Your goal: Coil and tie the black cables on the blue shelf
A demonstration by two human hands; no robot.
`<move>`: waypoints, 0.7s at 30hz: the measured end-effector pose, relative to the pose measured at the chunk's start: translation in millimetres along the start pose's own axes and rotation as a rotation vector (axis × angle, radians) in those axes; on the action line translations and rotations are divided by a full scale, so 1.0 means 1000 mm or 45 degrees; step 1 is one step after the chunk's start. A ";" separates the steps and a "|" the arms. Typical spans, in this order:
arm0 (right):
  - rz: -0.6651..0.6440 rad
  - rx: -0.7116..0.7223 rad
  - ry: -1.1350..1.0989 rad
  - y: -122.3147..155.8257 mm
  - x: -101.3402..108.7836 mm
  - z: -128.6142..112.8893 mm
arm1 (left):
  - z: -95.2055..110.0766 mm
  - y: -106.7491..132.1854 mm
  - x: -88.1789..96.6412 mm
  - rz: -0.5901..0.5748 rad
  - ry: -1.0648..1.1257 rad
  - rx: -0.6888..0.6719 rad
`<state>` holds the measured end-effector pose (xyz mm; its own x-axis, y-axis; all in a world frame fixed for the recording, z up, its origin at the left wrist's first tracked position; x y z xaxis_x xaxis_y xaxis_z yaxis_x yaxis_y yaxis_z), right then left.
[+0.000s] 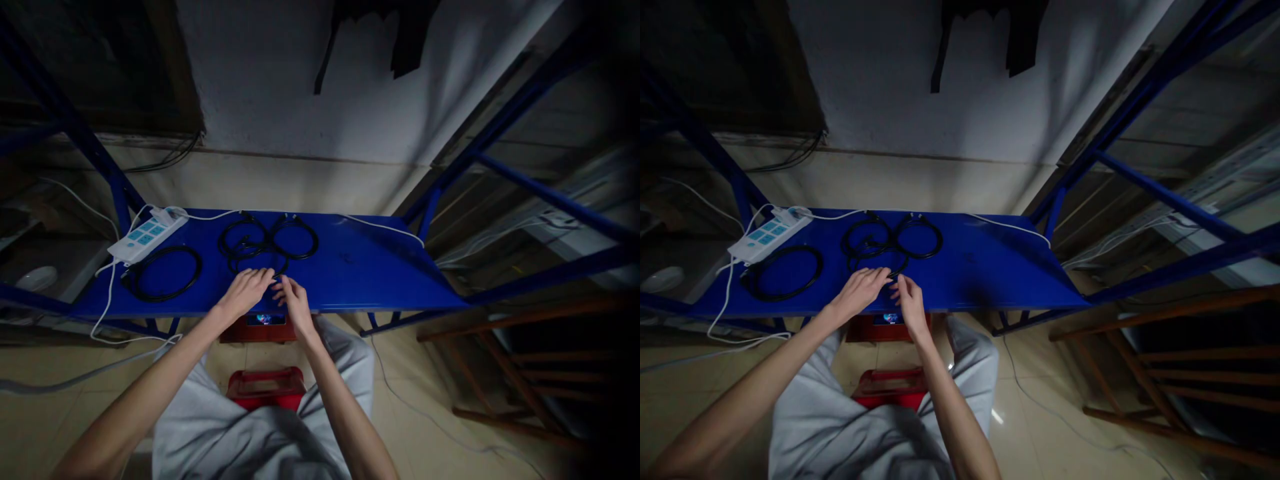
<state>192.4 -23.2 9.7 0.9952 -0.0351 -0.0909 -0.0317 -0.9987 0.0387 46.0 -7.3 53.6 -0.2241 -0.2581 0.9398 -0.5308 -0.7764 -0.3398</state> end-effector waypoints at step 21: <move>-0.308 -0.133 -0.358 -0.100 -0.006 -0.046 | -0.043 -0.009 0.015 -0.050 0.271 -0.163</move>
<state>194.0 78.6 52.4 0.9083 0.1785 -0.3784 0.2253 -0.9708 0.0828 12.3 20.4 69.4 -0.3610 -0.0914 0.9281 -0.6390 -0.7006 -0.3175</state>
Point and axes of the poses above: each hand's wrist, its own y-axis away from the middle knuckle, its own x-axis out of the back of the hand, z = x × y, the point moved 3 cm from there along -y, towards the middle knuckle, and after that the axes turned 1 degree about x, right-handed, at the moved point
